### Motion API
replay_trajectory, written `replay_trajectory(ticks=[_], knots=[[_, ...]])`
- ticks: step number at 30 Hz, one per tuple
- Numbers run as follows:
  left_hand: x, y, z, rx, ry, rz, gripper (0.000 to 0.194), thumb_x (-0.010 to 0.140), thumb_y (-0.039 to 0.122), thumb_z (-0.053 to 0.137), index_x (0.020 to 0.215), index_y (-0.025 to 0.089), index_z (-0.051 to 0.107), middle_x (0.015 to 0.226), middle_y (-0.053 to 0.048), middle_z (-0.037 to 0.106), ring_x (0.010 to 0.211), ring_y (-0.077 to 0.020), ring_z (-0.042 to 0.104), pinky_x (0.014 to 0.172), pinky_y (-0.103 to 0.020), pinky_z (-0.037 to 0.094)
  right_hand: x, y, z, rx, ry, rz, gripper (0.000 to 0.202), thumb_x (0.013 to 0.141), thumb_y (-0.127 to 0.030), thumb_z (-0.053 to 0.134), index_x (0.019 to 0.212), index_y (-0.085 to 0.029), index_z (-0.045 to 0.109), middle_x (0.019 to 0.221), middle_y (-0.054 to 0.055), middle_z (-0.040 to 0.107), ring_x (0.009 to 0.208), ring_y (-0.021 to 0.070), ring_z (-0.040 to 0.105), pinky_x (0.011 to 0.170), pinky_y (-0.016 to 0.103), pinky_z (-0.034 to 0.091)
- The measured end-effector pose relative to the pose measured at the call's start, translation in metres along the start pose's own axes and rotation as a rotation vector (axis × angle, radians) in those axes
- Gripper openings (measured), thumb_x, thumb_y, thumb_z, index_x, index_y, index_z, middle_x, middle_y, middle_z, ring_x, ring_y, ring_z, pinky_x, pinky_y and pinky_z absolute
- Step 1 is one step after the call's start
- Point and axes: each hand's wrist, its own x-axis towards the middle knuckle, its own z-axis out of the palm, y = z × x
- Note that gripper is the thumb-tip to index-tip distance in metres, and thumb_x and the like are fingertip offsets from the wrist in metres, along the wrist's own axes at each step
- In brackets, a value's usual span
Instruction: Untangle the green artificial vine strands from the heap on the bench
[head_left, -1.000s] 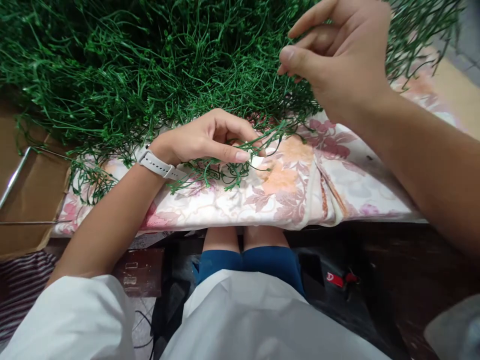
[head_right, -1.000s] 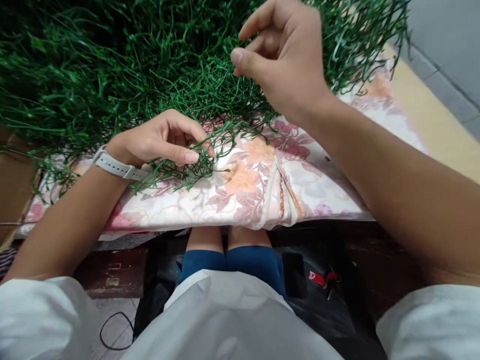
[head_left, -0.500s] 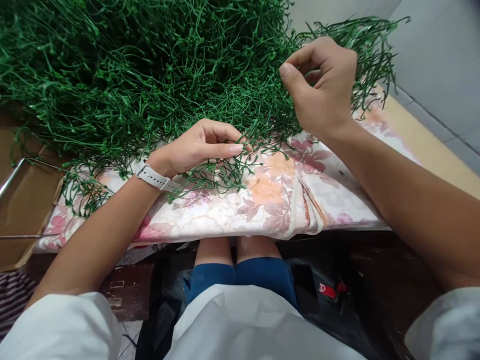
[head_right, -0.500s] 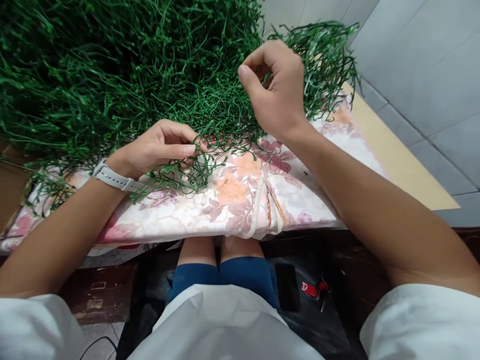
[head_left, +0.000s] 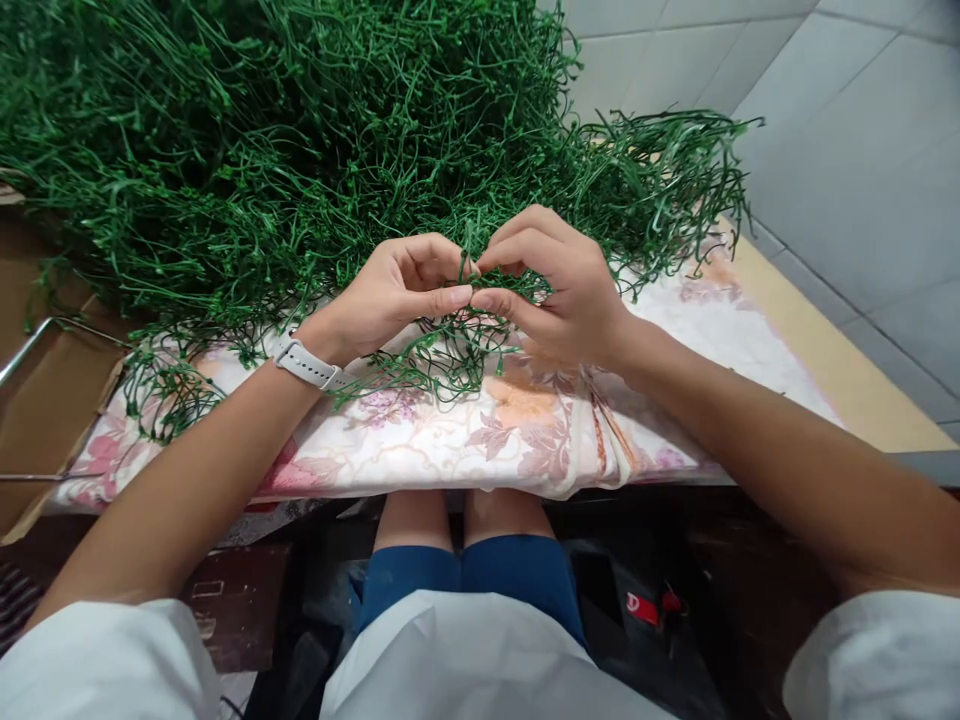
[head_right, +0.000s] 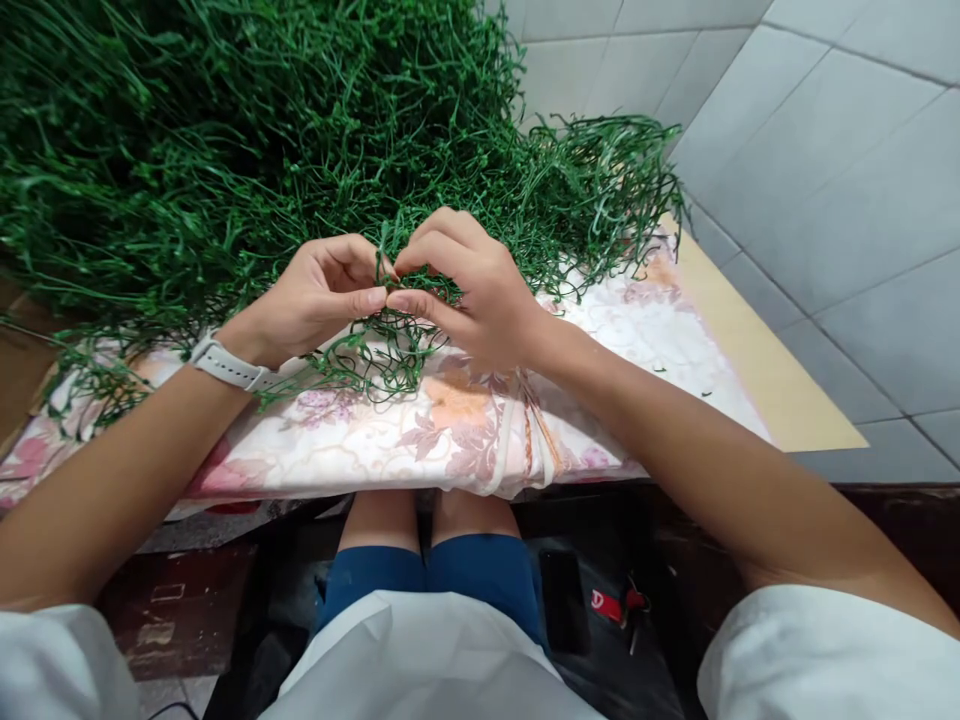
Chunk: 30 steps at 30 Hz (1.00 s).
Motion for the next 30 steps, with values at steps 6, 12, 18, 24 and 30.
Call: replay_trajectory(ticks=[6,12,18,24,30], knots=[[0.0,-0.002,0.004,0.032,-0.022,0.007,0.048,0.06,0.043,0.105,0.076,0.016,0.07,0.068,0.005,0.064,0.063,-0.0029,0.057,0.059,-0.016,0.044,-0.002,0.008,0.004,0.078,0.069,-0.164,0.021,0.102,-0.044,0.071,0.103,-0.023,0.074,0.1,0.006,0.066,0.095,0.0206,0.065,0.084,0.037,0.053],[-0.001,0.003,0.009,0.009,0.003,0.009,0.046,0.069,0.047,0.101,0.073,0.015,0.068,0.068,0.004,0.063,0.065,-0.0045,0.058,0.062,-0.019,0.045,0.001,-0.004,-0.002,0.146,-0.014,-0.066,0.016,0.102,-0.032,0.068,0.091,-0.021,0.069,0.095,0.005,0.067,0.089,0.0202,0.063,0.086,0.039,0.05],[-0.003,0.007,0.01,0.044,-0.077,-0.017,0.055,0.065,0.051,0.102,0.072,0.017,0.06,0.065,0.005,0.057,0.059,-0.005,0.049,0.056,-0.021,0.038,0.001,-0.01,-0.005,0.383,-0.218,0.002,0.013,0.102,-0.017,0.061,0.089,-0.018,0.058,0.084,0.0,0.059,0.077,0.0118,0.053,0.074,0.027,0.044],[-0.005,0.011,0.01,0.151,-0.294,-0.059,0.057,0.069,0.057,0.098,0.07,0.017,0.057,0.061,0.004,0.059,0.055,-0.0064,0.05,0.051,-0.021,0.036,0.005,-0.013,-0.016,0.48,-0.455,-0.085,0.014,0.105,-0.013,0.056,0.092,-0.016,0.057,0.085,0.0,0.057,0.079,0.0083,0.051,0.074,0.022,0.041],[-0.007,0.018,0.012,0.17,-0.407,-0.108,0.056,0.069,0.052,0.099,0.063,0.016,0.056,0.055,0.003,0.058,0.05,-0.0057,0.047,0.048,-0.021,0.035,0.009,-0.014,-0.021,0.551,-0.559,-0.145,0.015,0.105,-0.009,0.055,0.091,-0.015,0.056,0.089,0.0,0.058,0.082,0.0074,0.051,0.077,0.02,0.041]])
